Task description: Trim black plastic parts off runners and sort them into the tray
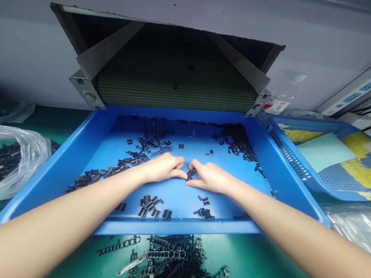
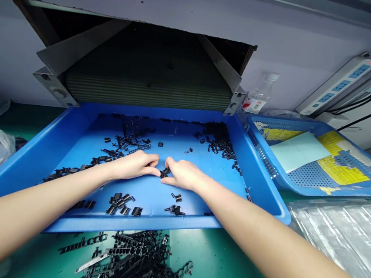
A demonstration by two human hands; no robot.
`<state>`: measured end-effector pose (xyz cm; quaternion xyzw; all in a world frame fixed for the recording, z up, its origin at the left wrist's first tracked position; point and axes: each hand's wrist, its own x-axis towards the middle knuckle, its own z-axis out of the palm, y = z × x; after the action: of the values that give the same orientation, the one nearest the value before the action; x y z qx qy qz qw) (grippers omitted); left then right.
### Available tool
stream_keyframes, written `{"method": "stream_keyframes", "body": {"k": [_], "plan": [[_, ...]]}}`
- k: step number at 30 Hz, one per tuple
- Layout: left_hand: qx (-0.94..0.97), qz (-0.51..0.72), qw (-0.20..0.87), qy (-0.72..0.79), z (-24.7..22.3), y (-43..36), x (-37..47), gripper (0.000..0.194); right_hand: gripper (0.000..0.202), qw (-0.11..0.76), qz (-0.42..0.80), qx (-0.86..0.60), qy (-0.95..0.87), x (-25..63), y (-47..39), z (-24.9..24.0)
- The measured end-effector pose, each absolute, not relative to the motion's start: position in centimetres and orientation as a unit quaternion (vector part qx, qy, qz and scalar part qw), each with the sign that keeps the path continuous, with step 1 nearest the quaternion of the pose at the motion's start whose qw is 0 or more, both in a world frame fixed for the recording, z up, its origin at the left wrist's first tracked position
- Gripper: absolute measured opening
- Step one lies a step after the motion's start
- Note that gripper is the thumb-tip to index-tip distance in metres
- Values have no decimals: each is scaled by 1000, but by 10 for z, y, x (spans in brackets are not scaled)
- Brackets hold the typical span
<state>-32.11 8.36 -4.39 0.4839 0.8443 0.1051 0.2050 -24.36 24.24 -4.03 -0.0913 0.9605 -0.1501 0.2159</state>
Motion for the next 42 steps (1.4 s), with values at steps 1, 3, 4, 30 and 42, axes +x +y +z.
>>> {"method": "stream_keyframes", "body": {"k": [1, 3, 4, 30, 42], "plan": [[491, 109, 214, 837, -44, 85, -319, 28, 39, 211, -150, -93, 961, -244, 243, -41], [497, 98, 222, 833, -45, 88, -313, 30, 35, 200, -151, -93, 964, -244, 243, -44], [495, 86, 220, 836, -45, 89, -310, 33, 34, 196, -152, -93, 964, -244, 243, -46], [431, 29, 121, 894, -53, 101, -300, 36, 16, 199, -413, -11, 889, -249, 270, -22], [291, 344, 298, 842, -39, 87, -341, 35, 13, 310, -302, -77, 898, -217, 272, -18]]}}
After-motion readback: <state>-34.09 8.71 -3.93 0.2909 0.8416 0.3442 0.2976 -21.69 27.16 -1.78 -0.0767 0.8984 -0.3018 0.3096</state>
